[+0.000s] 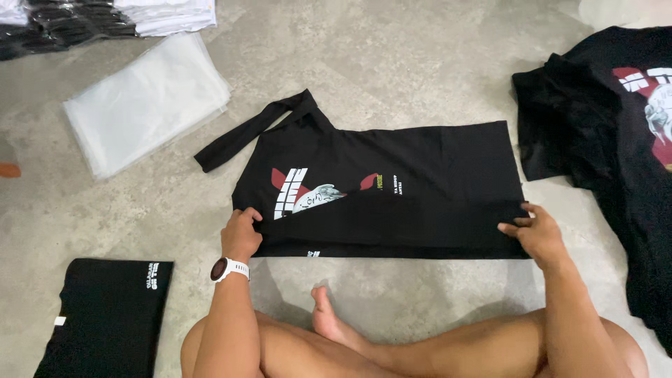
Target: The person folds black t-shirts one by one while sitting on the floor, smoothing each one out and placing them in a stack.
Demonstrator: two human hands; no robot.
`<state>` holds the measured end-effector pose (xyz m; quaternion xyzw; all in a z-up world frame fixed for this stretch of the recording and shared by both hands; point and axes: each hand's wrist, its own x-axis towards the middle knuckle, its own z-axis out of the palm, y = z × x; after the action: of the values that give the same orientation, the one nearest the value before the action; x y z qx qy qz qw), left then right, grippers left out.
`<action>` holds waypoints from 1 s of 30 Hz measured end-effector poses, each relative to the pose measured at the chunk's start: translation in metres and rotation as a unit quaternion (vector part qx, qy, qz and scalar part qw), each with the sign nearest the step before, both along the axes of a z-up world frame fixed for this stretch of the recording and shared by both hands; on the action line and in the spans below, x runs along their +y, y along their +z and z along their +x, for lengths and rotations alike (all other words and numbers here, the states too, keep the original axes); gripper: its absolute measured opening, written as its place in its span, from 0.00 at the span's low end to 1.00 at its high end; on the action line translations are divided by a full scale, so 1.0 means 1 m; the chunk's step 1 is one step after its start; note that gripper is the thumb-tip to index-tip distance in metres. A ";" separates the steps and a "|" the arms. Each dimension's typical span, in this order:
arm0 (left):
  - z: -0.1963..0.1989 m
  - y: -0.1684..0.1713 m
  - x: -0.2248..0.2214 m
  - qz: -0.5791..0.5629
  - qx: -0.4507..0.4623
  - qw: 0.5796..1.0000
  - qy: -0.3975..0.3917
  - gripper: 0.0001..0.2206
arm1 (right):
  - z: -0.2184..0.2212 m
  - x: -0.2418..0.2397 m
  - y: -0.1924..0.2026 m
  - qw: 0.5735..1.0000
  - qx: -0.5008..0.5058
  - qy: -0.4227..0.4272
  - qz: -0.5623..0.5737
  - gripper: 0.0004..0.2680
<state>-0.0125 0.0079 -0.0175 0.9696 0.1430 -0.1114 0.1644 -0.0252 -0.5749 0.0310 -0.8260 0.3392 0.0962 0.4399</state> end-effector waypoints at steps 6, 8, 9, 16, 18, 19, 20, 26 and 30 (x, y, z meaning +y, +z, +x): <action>-0.012 0.014 -0.002 -0.005 0.102 0.994 0.030 0.19 | 0.007 -0.063 -0.111 0.984 -0.099 0.059 -0.137 0.26; -0.018 0.031 -0.012 -0.008 0.106 0.994 0.036 0.19 | 0.001 -0.058 -0.110 0.980 -0.100 0.052 -0.164 0.26; -0.022 0.039 -0.016 -0.010 0.111 0.993 0.044 0.22 | -0.002 -0.055 -0.111 0.975 -0.101 0.049 -0.190 0.27; -0.012 -0.007 0.001 0.040 0.078 0.996 -0.012 0.14 | -0.008 -0.032 -0.068 0.907 -0.012 0.202 -0.371 0.21; -0.015 0.022 -0.013 -0.044 0.078 0.996 0.005 0.15 | -0.006 -0.025 -0.056 0.898 -0.046 0.244 -0.363 0.22; -0.011 0.021 -0.013 -0.043 0.079 0.996 0.008 0.15 | -0.002 -0.021 -0.058 0.898 -0.046 0.247 -0.361 0.22; -0.008 0.019 -0.014 -0.070 0.071 0.995 0.012 0.13 | 0.000 -0.018 -0.060 0.881 -0.055 0.276 -0.379 0.22; -0.001 0.039 -0.019 -0.170 0.062 0.982 0.045 0.07 | 0.010 -0.018 -0.062 0.843 -0.095 0.310 -0.429 0.10; 0.008 0.054 -0.019 -0.219 0.018 0.973 0.073 0.03 | 0.024 -0.024 -0.050 0.818 -0.123 0.323 -0.461 0.06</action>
<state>-0.0042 -0.0111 0.0369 0.8948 0.1887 -0.1447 0.3778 -0.0013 -0.5986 -0.0193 -0.9993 0.0007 -0.0373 -0.0101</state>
